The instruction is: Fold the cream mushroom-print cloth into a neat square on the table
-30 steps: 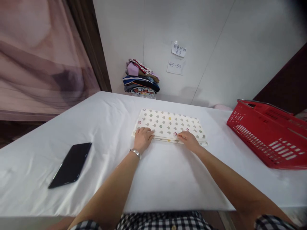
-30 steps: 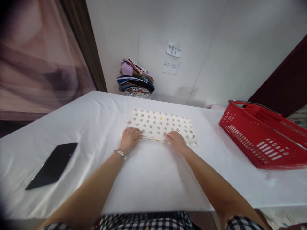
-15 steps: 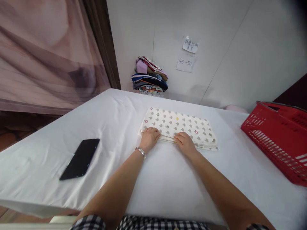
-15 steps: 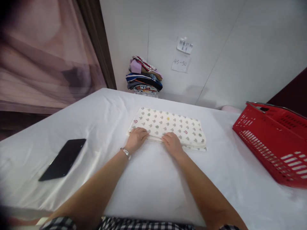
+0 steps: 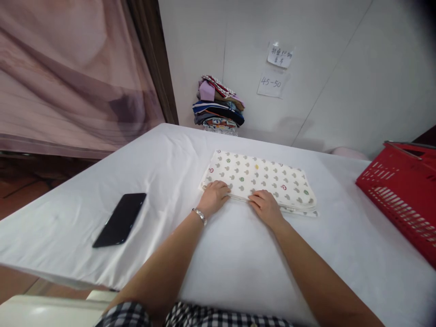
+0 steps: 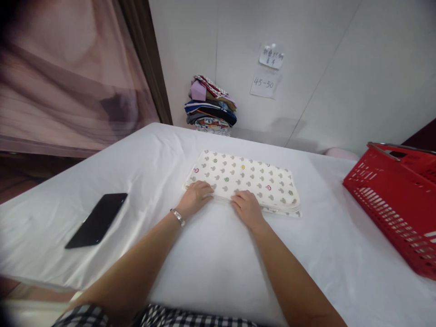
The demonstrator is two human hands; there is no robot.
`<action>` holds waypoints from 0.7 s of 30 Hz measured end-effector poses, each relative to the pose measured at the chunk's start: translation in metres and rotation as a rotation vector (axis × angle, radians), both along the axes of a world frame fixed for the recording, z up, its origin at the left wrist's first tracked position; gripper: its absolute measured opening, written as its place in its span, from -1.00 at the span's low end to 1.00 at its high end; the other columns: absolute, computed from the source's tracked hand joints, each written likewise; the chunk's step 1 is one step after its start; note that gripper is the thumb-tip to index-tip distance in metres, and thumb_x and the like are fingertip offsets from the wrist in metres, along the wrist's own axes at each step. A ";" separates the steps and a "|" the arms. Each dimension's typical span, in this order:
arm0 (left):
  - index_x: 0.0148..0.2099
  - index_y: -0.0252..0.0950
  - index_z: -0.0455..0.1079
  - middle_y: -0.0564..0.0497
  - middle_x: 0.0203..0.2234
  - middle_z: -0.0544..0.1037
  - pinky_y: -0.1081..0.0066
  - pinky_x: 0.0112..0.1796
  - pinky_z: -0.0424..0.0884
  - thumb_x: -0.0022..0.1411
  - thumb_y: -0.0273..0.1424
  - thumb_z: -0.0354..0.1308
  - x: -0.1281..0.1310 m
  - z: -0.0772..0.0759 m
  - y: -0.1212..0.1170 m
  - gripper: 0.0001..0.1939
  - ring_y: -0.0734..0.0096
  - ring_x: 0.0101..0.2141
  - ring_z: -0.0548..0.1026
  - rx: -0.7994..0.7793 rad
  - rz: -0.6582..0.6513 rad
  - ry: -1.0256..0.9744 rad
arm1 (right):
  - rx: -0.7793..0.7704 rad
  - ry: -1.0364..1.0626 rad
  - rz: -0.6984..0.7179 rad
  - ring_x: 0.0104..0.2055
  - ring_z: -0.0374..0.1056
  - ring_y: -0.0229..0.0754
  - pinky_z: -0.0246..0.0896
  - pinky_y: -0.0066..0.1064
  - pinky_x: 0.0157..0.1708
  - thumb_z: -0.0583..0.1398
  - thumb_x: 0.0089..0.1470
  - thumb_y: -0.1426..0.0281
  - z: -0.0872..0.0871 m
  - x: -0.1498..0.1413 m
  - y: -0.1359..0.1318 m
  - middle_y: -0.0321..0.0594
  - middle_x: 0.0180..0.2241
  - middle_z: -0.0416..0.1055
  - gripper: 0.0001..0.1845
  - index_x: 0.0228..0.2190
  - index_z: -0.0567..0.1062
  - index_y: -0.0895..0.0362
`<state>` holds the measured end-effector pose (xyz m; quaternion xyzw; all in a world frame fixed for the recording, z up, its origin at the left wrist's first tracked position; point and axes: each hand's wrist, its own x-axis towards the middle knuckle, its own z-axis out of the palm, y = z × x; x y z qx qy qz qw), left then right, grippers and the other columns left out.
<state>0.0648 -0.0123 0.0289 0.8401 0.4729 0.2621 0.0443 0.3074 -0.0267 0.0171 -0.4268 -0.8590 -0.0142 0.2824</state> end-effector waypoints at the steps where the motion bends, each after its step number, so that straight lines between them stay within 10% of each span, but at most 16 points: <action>1: -0.22 -0.22 0.46 -0.02 -0.24 0.50 0.26 -0.13 0.23 0.19 -0.42 0.11 0.000 0.000 0.001 -0.87 0.27 -0.15 0.35 -0.003 0.005 0.004 | 0.002 0.005 -0.003 -0.23 0.26 -0.10 0.18 -0.25 -0.22 0.06 0.19 0.34 0.000 0.000 0.000 -0.14 -0.26 0.41 -0.76 -0.25 0.52 0.07; 21: -0.23 -0.26 0.43 -0.03 -0.29 0.50 0.29 -0.17 0.21 0.32 -0.36 -0.06 0.005 0.005 0.000 -0.76 0.30 -0.19 0.35 0.094 0.052 -0.007 | 0.073 0.027 -0.077 -0.20 0.27 -0.10 0.14 -0.27 -0.22 0.00 0.22 0.38 -0.004 -0.014 0.008 -0.14 -0.28 0.42 -0.72 -0.23 0.50 0.10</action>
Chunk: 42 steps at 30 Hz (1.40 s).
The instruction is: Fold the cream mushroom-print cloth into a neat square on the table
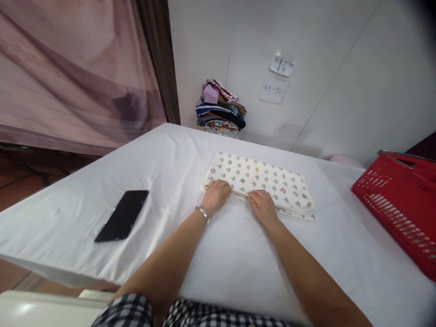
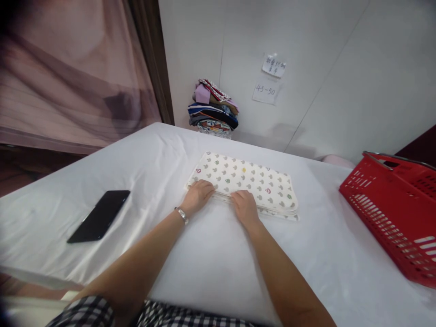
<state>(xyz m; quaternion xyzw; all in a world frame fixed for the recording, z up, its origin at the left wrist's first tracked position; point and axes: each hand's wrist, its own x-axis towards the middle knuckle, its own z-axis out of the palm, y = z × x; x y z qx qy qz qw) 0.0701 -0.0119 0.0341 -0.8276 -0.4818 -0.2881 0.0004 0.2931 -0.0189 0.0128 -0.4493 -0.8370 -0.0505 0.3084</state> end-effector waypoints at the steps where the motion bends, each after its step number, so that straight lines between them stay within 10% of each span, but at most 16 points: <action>1: -0.21 -0.26 0.43 -0.04 -0.28 0.49 0.29 -0.17 0.20 0.31 -0.36 -0.05 0.001 0.001 -0.001 -0.77 0.29 -0.19 0.34 0.021 0.013 -0.015 | -0.005 0.008 -0.008 -0.21 0.27 -0.11 0.14 -0.27 -0.22 0.00 0.22 0.38 0.000 0.000 0.001 -0.14 -0.29 0.42 -0.72 -0.24 0.50 0.10; 33: -0.47 -0.27 0.37 -0.03 -0.45 0.38 0.28 -0.33 0.14 0.28 -0.47 -0.05 0.020 0.003 -0.011 -0.71 0.31 -0.35 0.27 0.075 -0.022 0.169 | 0.026 0.026 -0.005 -0.23 0.27 -0.11 0.16 -0.28 -0.24 0.01 0.20 0.43 0.000 -0.004 0.000 -0.14 -0.29 0.43 -0.71 -0.21 0.51 0.13; 42: -0.44 -0.26 0.41 -0.03 -0.14 0.42 0.20 -0.17 0.21 0.20 -0.49 0.01 0.018 0.004 -0.012 -0.79 0.23 -0.13 0.30 0.118 -0.075 0.077 | 0.026 0.029 -0.009 -0.18 0.27 -0.11 0.15 -0.28 -0.22 0.00 0.17 0.48 0.001 -0.003 -0.001 -0.13 -0.25 0.43 -0.68 -0.15 0.50 0.11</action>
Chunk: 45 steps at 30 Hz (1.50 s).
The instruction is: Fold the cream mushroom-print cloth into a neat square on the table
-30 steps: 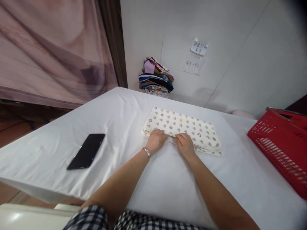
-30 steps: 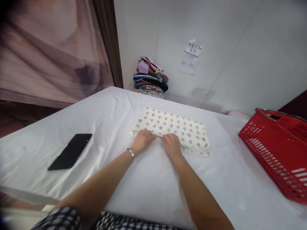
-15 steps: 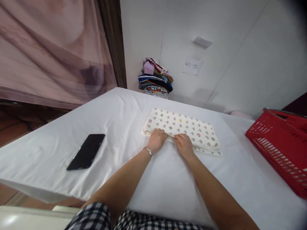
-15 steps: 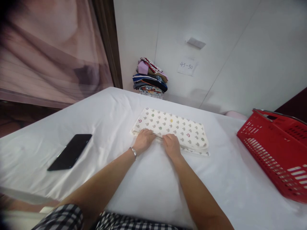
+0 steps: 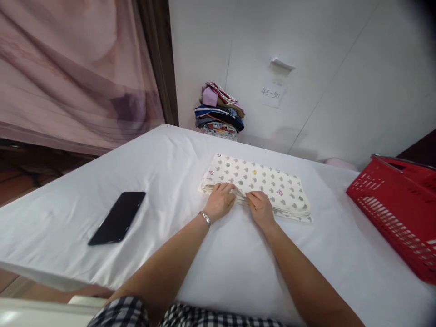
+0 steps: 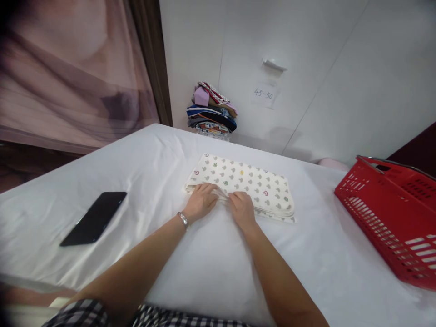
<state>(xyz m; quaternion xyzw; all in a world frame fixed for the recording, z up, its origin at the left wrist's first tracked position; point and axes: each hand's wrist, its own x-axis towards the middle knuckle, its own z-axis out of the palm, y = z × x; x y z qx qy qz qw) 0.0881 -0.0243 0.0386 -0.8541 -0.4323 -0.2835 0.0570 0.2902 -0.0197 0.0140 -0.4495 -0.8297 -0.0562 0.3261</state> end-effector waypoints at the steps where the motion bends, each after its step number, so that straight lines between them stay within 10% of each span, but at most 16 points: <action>1: -0.44 -0.26 0.41 -0.03 -0.10 0.42 0.18 -0.14 0.21 0.21 -0.48 0.01 0.000 -0.001 0.000 -0.79 0.21 -0.10 0.29 0.010 0.000 -0.008 | -0.012 -0.018 0.008 -0.19 0.27 -0.11 0.15 -0.28 -0.22 0.00 0.18 0.48 0.000 0.000 0.000 -0.14 -0.26 0.43 -0.69 -0.16 0.50 0.11; 8: -0.39 -0.26 0.43 -0.03 -0.12 0.48 0.10 0.03 0.14 0.22 -0.47 0.00 0.000 -0.003 0.004 -0.80 0.21 0.01 0.29 0.032 -0.010 -0.056 | -0.071 -0.073 0.049 -0.17 0.25 -0.11 0.11 -0.26 -0.16 0.02 0.15 0.49 0.001 -0.003 -0.006 -0.14 -0.21 0.41 -0.71 -0.16 0.47 0.11; 19: -0.37 -0.24 0.32 0.07 -0.49 0.45 0.02 0.16 -0.05 0.19 -0.48 -0.02 -0.002 -0.007 0.005 -0.87 0.38 -0.35 0.42 -0.034 0.068 -0.041 | -0.061 -0.065 -0.009 -0.19 0.26 -0.11 0.10 -0.28 -0.19 0.02 0.19 0.43 0.000 -0.006 -0.001 -0.14 -0.28 0.42 -0.74 -0.22 0.49 0.12; 25: -0.14 -0.25 0.33 -0.01 -0.32 0.50 0.02 0.12 0.02 0.12 -0.52 0.04 -0.008 -0.013 0.008 -0.77 0.28 -0.21 0.42 -0.032 0.093 -0.037 | -0.100 -0.013 0.002 -0.19 0.26 -0.11 0.11 -0.28 -0.17 0.02 0.19 0.41 0.000 -0.006 -0.001 -0.14 -0.27 0.43 -0.75 -0.25 0.50 0.12; 45: -0.36 -0.23 0.46 -0.05 -0.15 0.43 0.17 -0.07 0.21 0.24 -0.48 0.00 0.006 -0.008 0.006 -0.77 0.21 -0.05 0.29 -0.002 0.031 -0.013 | -0.039 0.068 -0.043 -0.20 0.29 -0.12 0.14 -0.30 -0.21 0.01 0.19 0.42 0.001 -0.008 0.000 -0.14 -0.28 0.44 -0.73 -0.23 0.50 0.12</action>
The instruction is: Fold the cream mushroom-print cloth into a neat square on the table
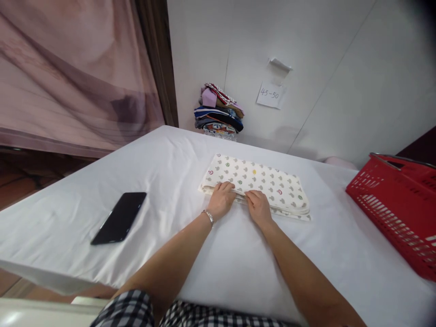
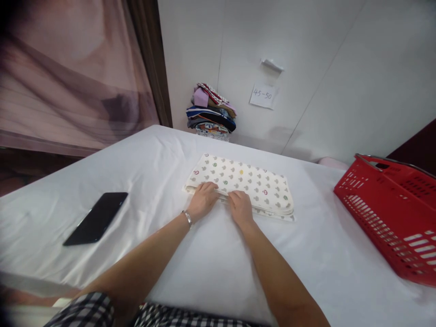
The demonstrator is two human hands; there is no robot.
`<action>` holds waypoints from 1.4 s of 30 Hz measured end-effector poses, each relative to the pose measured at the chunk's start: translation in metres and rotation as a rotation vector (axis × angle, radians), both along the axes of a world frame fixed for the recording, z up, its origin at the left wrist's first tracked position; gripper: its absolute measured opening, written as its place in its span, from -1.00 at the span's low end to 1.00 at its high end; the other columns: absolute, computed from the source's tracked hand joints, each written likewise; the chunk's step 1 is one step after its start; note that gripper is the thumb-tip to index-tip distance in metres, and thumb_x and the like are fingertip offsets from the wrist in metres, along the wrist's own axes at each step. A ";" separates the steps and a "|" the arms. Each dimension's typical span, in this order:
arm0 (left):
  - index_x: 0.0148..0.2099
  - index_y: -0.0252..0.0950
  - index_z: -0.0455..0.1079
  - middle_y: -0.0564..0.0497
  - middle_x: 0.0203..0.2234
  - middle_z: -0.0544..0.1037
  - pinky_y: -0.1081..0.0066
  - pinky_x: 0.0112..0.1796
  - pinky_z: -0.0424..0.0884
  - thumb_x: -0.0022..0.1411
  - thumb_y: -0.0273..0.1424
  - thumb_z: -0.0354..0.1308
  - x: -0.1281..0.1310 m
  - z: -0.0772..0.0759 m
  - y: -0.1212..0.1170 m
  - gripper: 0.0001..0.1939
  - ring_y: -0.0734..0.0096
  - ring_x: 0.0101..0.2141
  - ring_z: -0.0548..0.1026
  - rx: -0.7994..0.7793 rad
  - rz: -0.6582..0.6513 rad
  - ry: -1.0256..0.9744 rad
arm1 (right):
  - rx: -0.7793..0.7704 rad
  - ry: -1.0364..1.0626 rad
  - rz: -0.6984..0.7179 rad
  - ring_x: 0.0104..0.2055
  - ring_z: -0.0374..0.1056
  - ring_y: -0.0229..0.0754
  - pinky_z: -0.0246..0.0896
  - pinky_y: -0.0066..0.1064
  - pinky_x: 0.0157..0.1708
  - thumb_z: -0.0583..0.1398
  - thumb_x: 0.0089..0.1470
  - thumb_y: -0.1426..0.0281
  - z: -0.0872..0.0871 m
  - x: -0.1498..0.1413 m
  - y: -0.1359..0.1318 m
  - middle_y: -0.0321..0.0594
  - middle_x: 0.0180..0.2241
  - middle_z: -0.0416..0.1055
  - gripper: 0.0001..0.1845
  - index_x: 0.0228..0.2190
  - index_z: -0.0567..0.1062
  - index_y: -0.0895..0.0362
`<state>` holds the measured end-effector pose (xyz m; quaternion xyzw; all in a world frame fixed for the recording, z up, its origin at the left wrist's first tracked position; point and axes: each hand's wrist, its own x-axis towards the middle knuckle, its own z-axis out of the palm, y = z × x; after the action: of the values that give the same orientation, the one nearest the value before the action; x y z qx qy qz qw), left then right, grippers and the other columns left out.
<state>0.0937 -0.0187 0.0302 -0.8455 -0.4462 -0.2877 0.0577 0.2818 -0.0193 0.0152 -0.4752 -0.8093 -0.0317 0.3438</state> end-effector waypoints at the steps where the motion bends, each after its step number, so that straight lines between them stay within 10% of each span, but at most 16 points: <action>1: -0.35 -0.23 0.46 -0.04 -0.13 0.43 0.18 -0.06 0.21 0.25 -0.48 -0.02 -0.001 0.001 -0.001 -0.77 0.22 -0.03 0.28 0.004 -0.023 -0.007 | 0.011 -0.003 -0.010 -0.19 0.28 -0.12 0.13 -0.30 -0.21 0.01 0.19 0.43 0.000 0.000 0.000 -0.13 -0.27 0.44 -0.72 -0.21 0.50 0.12; 16: -0.28 -0.27 0.36 -0.01 -0.34 0.47 0.19 -0.01 0.16 0.23 -0.46 -0.02 -0.007 -0.004 0.002 -0.87 0.32 -0.24 0.39 -0.040 -0.006 -0.050 | -0.044 -0.153 0.043 -0.17 0.25 -0.10 0.08 -0.26 -0.16 0.03 0.15 0.46 -0.002 0.001 -0.003 -0.14 -0.24 0.42 -0.74 -0.18 0.46 0.13; 29: -0.28 -0.25 0.31 -0.06 -0.36 0.48 0.08 0.04 0.11 0.06 -0.67 -0.05 -0.026 -0.008 0.011 -0.74 0.23 -0.18 0.38 -0.028 0.330 -0.064 | 0.026 -0.162 0.039 -0.22 0.24 -0.09 0.09 -0.26 -0.17 -0.03 0.21 0.38 -0.014 0.004 -0.001 -0.12 -0.27 0.42 -0.73 -0.23 0.45 0.15; 42: -0.30 -0.22 0.43 -0.01 -0.39 0.55 0.34 -0.28 0.32 0.19 -0.32 0.01 -0.081 0.002 0.003 -0.81 0.30 -0.33 0.48 -0.347 0.725 -0.407 | 0.054 -0.183 0.046 -0.20 0.26 -0.10 0.11 -0.24 -0.14 0.01 0.19 0.38 -0.014 0.001 -0.002 -0.14 -0.27 0.42 -0.76 -0.24 0.46 0.12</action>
<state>0.0132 -0.0153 0.0326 -0.5579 -0.7574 -0.3304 -0.0768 0.2832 -0.0210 0.0016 -0.4419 -0.8470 -0.0890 0.2818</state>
